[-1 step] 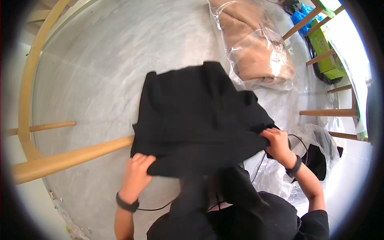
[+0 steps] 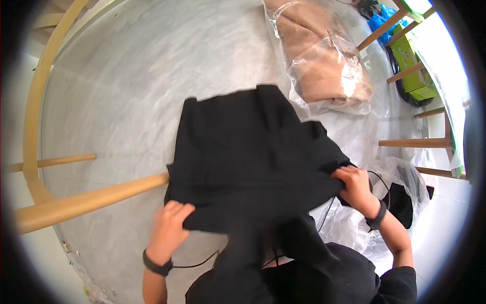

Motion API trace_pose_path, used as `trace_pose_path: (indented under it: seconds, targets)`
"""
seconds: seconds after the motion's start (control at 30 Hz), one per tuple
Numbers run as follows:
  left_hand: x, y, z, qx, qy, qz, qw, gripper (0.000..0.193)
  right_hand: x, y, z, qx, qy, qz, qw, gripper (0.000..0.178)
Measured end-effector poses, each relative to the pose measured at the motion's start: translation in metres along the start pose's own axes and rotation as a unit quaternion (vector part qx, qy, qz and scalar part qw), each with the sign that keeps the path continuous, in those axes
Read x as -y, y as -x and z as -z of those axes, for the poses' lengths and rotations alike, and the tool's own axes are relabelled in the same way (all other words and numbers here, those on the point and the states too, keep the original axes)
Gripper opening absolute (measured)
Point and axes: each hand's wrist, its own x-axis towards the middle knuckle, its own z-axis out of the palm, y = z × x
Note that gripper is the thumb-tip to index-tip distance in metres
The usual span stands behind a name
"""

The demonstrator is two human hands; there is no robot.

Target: The person takes a black garment from a plastic bag on the floor, spreads it out, folds it into a square, and then places it into another plastic bag.

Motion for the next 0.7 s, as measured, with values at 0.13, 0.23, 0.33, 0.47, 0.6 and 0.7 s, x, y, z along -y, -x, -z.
trace_pose_path:
  seconds: [0.13, 0.23, 0.33, 0.47, 0.6, 0.7]
  targets:
    - [0.008, 0.013, 0.014, 0.131, 0.060, 0.057, 0.988, 0.036, 0.012, 0.008, 0.034, 0.057, -0.016, 0.001, 0.998, 0.031]
    - [0.030, -0.012, -0.001, 0.081, 0.069, 0.100, 0.989, 0.034, -0.007, -0.021, 0.019, -0.023, -0.001, -0.009, 1.000, 0.026]
    - [0.084, -0.025, -0.041, 0.030, -0.106, 0.108, 0.988, 0.044, -0.022, -0.066, 0.001, -0.111, 0.080, 0.001, 0.991, 0.037]
    - [0.070, -0.045, -0.090, 0.051, -0.230, 0.050, 0.971, 0.068, -0.021, -0.084, -0.059, -0.078, 0.133, 0.014, 0.988, 0.062]
    - [0.037, -0.055, -0.163, 0.019, -0.143, -0.002, 0.990, 0.068, 0.025, -0.097, -0.131, -0.057, 0.054, 0.187, 0.979, 0.059]
    - [0.057, -0.045, -0.200, 0.020, -0.129, 0.008, 0.991, 0.060, 0.012, -0.089, -0.163, -0.050, 0.018, 0.187, 0.981, 0.057]
